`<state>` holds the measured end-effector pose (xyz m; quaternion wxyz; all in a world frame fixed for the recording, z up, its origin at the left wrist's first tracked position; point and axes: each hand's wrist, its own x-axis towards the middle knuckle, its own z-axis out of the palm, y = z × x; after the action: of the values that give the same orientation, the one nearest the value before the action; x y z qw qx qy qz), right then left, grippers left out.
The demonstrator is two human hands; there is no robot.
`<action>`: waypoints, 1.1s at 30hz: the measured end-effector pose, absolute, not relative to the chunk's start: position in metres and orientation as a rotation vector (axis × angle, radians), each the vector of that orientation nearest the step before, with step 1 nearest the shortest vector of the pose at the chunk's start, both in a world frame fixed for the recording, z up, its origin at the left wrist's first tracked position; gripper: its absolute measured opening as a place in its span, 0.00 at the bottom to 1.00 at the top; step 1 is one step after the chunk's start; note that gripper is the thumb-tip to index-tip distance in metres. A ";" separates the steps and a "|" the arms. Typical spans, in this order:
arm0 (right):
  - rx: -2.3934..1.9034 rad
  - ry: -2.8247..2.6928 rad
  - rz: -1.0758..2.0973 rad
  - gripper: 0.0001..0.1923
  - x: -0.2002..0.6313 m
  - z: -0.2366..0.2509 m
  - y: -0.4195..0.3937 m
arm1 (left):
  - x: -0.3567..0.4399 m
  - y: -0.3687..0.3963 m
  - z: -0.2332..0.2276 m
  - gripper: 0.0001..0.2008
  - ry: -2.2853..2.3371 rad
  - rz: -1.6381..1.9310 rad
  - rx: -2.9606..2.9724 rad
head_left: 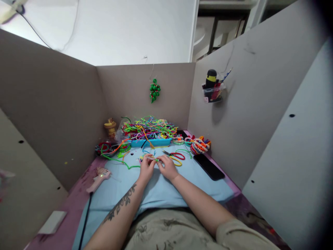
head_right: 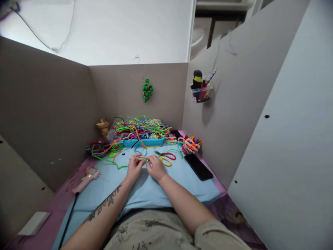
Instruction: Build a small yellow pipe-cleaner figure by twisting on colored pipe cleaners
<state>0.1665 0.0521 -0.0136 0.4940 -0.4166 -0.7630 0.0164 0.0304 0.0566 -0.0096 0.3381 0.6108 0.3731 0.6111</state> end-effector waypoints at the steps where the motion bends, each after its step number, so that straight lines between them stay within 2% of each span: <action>1: -1.005 -1.850 0.048 0.09 0.167 -0.014 0.052 | 0.030 0.056 -0.009 0.15 0.964 1.583 1.582; 9: -1.016 -1.813 0.085 0.13 0.166 -0.017 0.054 | 0.030 0.053 -0.008 0.17 0.991 1.569 1.562; 15: -1.018 -1.764 0.139 0.09 0.165 -0.018 0.055 | 0.033 0.055 -0.009 0.25 0.980 1.567 1.529; 17: -1.007 -1.743 0.157 0.09 0.165 -0.018 0.056 | 0.032 0.056 -0.009 0.23 0.990 1.566 1.548; 20: -1.008 -1.729 0.147 0.11 0.166 -0.018 0.056 | 0.030 0.055 -0.008 0.09 1.065 1.506 1.679; 22: -1.013 -1.734 0.124 0.11 0.166 -0.017 0.056 | 0.029 0.054 -0.006 0.04 1.121 1.463 1.769; 33: -1.038 -1.741 0.066 0.08 0.169 -0.017 0.058 | 0.030 0.053 -0.001 0.08 1.083 1.429 1.635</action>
<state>0.1688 0.0582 -0.0169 0.5285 -0.4344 -0.7289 0.0275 0.0300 0.0526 -0.0013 0.3500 0.6312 0.4180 0.5517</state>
